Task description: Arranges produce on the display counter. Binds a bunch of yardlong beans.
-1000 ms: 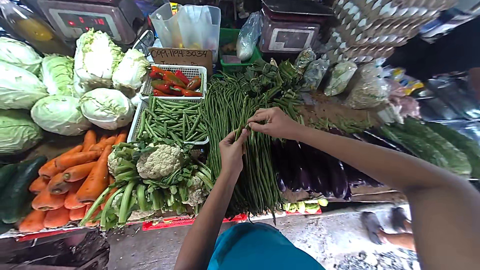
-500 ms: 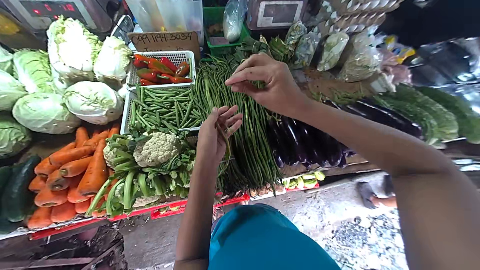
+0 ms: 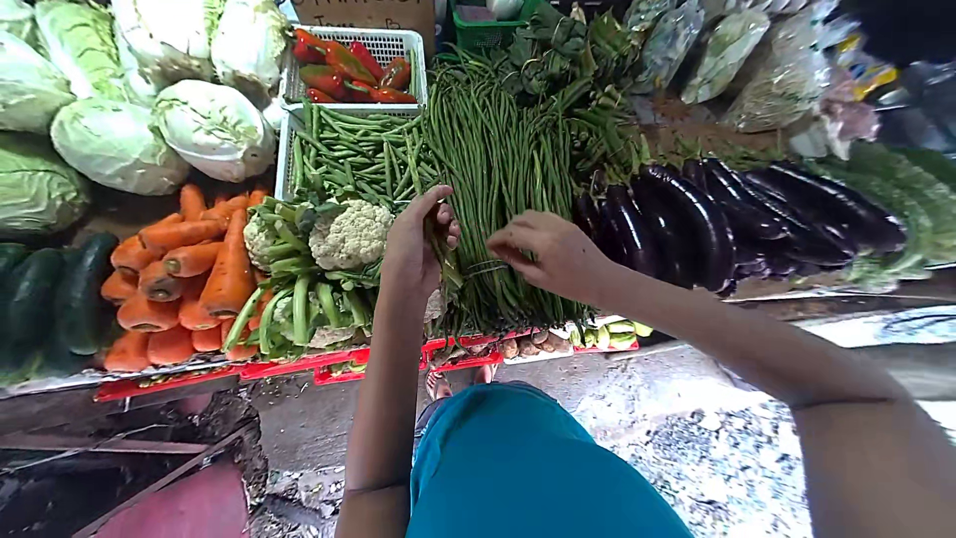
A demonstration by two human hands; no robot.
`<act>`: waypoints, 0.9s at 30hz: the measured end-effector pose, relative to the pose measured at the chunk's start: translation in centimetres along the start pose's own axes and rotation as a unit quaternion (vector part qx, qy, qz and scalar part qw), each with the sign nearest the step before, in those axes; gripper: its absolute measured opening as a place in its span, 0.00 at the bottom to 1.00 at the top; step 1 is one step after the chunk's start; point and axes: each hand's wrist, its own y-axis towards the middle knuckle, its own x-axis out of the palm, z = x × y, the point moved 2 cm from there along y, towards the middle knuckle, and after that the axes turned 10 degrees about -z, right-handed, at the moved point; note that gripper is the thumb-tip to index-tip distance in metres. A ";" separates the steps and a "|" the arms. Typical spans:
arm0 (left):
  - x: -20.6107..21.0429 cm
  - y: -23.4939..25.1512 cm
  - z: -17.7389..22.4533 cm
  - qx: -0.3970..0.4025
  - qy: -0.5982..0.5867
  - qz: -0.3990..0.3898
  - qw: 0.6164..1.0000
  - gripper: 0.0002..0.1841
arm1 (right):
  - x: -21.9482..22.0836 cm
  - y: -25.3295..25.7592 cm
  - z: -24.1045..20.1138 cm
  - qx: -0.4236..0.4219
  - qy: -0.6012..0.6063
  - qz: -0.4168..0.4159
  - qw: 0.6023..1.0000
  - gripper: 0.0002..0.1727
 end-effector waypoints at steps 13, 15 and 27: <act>-1.9 3.6 -5.7 0.015 0.428 -0.082 0.900 0.24 | 4.3 -1.2 -0.1 0.000 -0.096 -0.044 0.994 0.09; -1.9 3.9 -5.9 0.015 0.435 -0.084 0.896 0.24 | 4.4 -1.1 0.4 0.027 -0.028 -0.031 0.999 0.07; -2.3 4.6 -5.6 0.009 0.382 -0.081 0.920 0.22 | 1.4 0.1 1.4 0.113 0.147 -0.318 0.930 0.11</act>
